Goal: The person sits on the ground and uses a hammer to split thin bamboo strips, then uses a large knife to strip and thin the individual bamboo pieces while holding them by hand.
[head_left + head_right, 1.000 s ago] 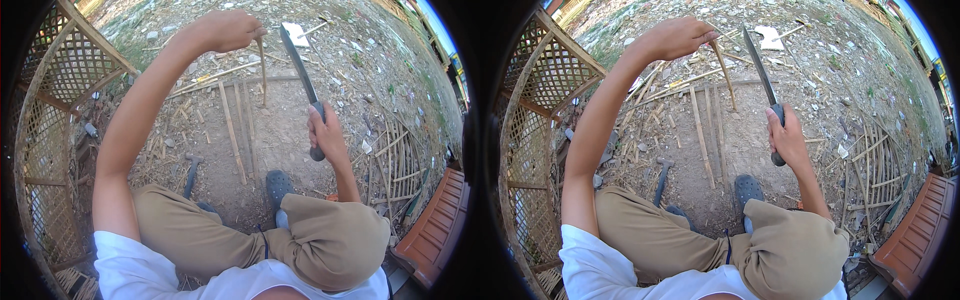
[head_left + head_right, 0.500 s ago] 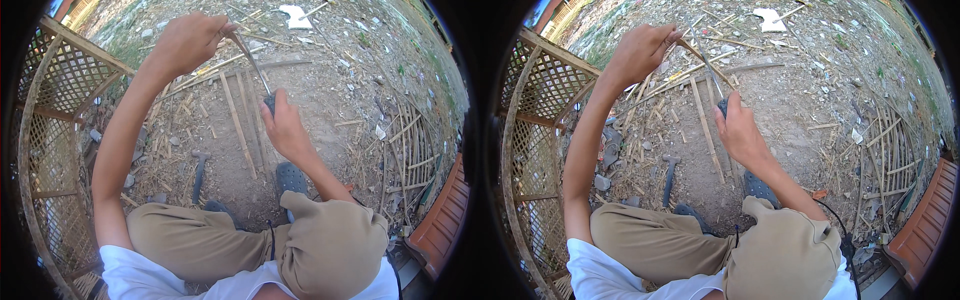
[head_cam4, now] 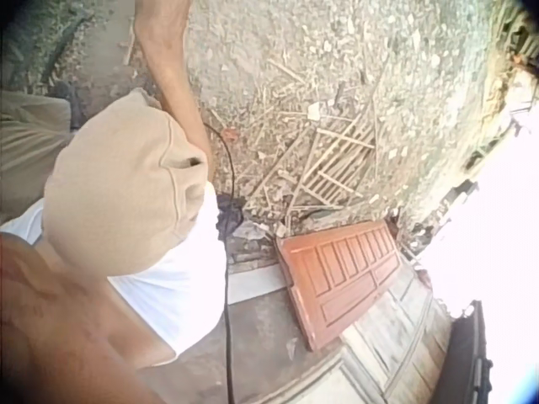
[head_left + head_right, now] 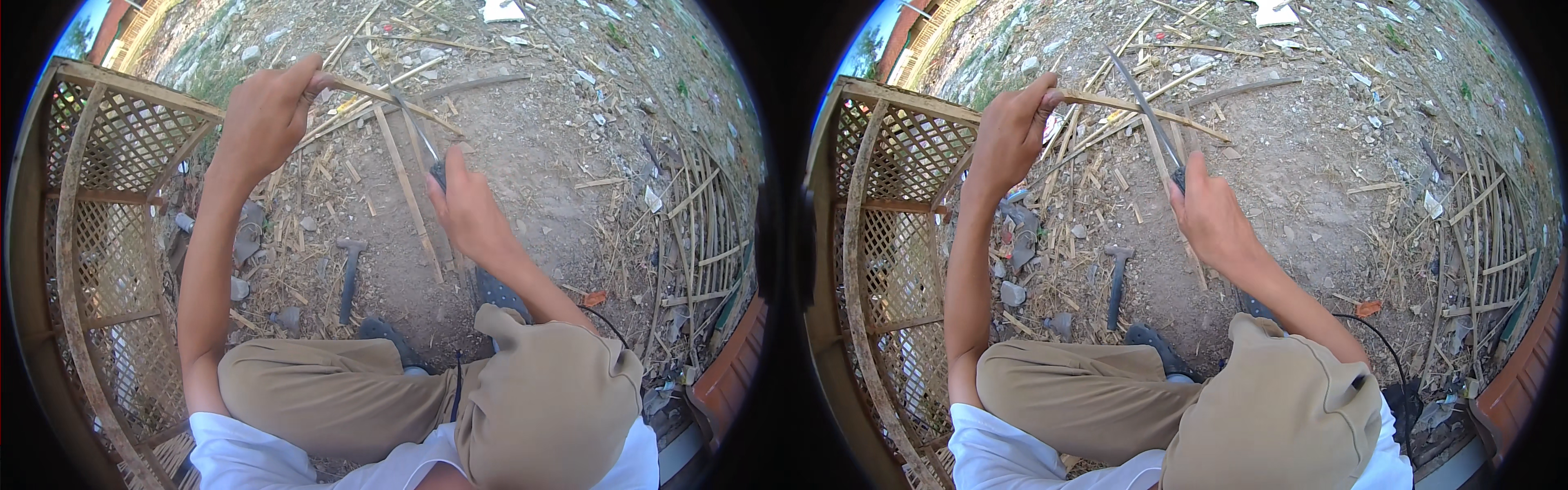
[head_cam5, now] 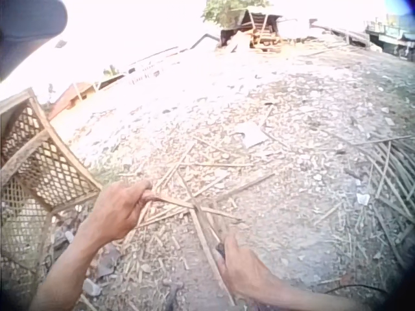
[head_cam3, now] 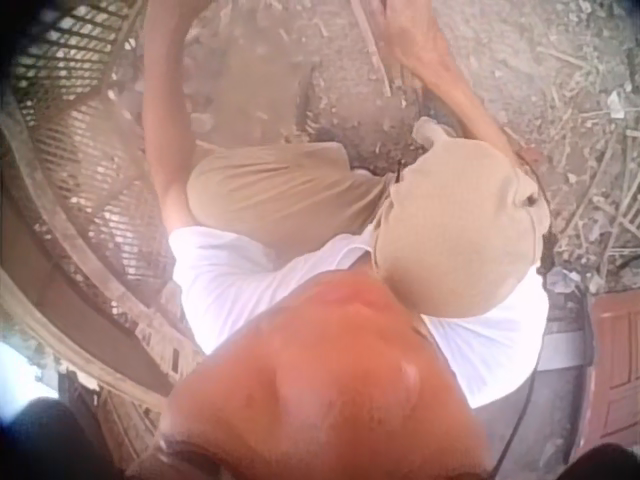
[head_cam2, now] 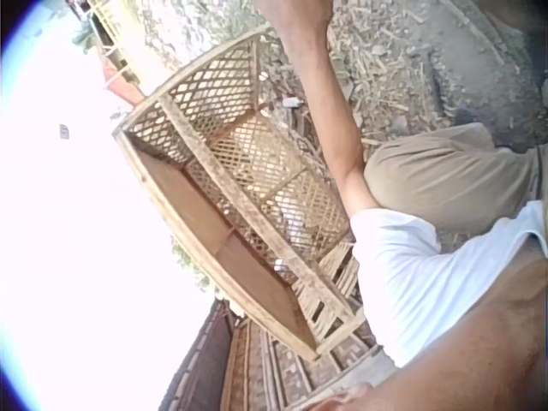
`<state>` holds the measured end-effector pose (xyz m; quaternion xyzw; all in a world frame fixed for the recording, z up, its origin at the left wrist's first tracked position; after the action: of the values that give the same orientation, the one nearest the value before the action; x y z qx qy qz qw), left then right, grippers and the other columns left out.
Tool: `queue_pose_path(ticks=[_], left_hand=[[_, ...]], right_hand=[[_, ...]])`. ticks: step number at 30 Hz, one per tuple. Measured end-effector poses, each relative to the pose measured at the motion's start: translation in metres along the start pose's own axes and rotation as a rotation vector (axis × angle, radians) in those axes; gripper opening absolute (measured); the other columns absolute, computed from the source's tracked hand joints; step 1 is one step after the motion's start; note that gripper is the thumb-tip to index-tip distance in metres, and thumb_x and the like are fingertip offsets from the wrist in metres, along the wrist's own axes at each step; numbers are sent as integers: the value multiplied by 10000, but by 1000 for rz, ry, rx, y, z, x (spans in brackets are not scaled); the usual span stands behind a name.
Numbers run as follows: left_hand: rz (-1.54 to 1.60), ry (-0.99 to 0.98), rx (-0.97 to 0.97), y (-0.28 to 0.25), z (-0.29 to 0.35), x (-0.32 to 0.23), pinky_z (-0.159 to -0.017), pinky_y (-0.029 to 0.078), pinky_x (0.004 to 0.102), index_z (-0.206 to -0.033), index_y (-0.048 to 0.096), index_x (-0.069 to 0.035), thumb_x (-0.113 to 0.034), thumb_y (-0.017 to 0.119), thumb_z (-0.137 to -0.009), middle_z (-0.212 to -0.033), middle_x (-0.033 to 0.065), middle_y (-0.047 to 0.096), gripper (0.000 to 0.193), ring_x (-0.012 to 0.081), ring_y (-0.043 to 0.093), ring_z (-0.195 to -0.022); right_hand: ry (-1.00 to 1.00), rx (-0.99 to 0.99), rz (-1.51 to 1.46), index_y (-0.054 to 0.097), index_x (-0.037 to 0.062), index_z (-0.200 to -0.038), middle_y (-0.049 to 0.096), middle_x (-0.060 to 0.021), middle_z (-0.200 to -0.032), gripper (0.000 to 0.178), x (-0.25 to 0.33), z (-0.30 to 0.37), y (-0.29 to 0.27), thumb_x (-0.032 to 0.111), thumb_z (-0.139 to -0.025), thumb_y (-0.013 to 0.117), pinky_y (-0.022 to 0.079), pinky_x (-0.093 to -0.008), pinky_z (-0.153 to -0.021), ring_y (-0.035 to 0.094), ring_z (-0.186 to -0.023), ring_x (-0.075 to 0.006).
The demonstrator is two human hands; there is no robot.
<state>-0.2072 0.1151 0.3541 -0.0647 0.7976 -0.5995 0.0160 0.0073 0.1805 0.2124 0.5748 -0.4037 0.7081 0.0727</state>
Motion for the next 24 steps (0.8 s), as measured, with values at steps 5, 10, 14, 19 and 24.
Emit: queue_pose_path(ticks=[5,10,14,19,24], left_hand=[[35,38,-76,2,6,-2,-666,409,524,-1167,594,-59,-193,567,-1048,-755,224,610,181,450,601,-752],[24,116,-74,-5,13,-15,-611,415,509,-1094,545,-63,-94,606,-984,-783,186,653,129,428,622,-709],[17,76,-42,-6,17,-12,-611,428,505,-1058,510,-65,-62,605,-966,-827,161,686,132,425,639,-722],[21,69,-41,2,21,-13,-623,432,516,-1091,516,-64,-68,608,-965,-836,178,682,156,443,638,-743],[25,30,-20,-7,28,-12,-632,421,533,-1108,517,-61,-69,606,-966,-806,203,661,168,466,622,-751]], right_hand=[[65,-114,100,433,-57,-1055,605,-283,-637,270,-61,4,-11,169,-1058,579,458,-553,-527,640,-621,-529],[-88,30,-125,426,-45,-1036,606,-291,-645,269,27,14,-6,159,-1043,601,483,-562,-556,642,-648,-534],[-169,-33,-60,428,-50,-1052,610,-299,-655,275,11,10,10,152,-1032,613,500,-569,-572,645,-669,-536],[-10,-92,126,431,-54,-1052,619,-299,-666,270,-53,4,-1,150,-1034,605,511,-572,-584,650,-668,-535],[-67,39,-142,424,-49,-1042,635,-303,-692,264,22,11,-2,145,-1033,603,512,-581,-601,661,-667,-539]])
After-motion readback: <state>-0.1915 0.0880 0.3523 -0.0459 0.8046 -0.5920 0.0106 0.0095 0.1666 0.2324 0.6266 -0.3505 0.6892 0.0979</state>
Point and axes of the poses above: each hand's wrist, its own z-axis away from the middle knuckle, its own y-axis out of the palm, x = y × z, the point moved 5 cm from there along -z, towards the middle knuckle
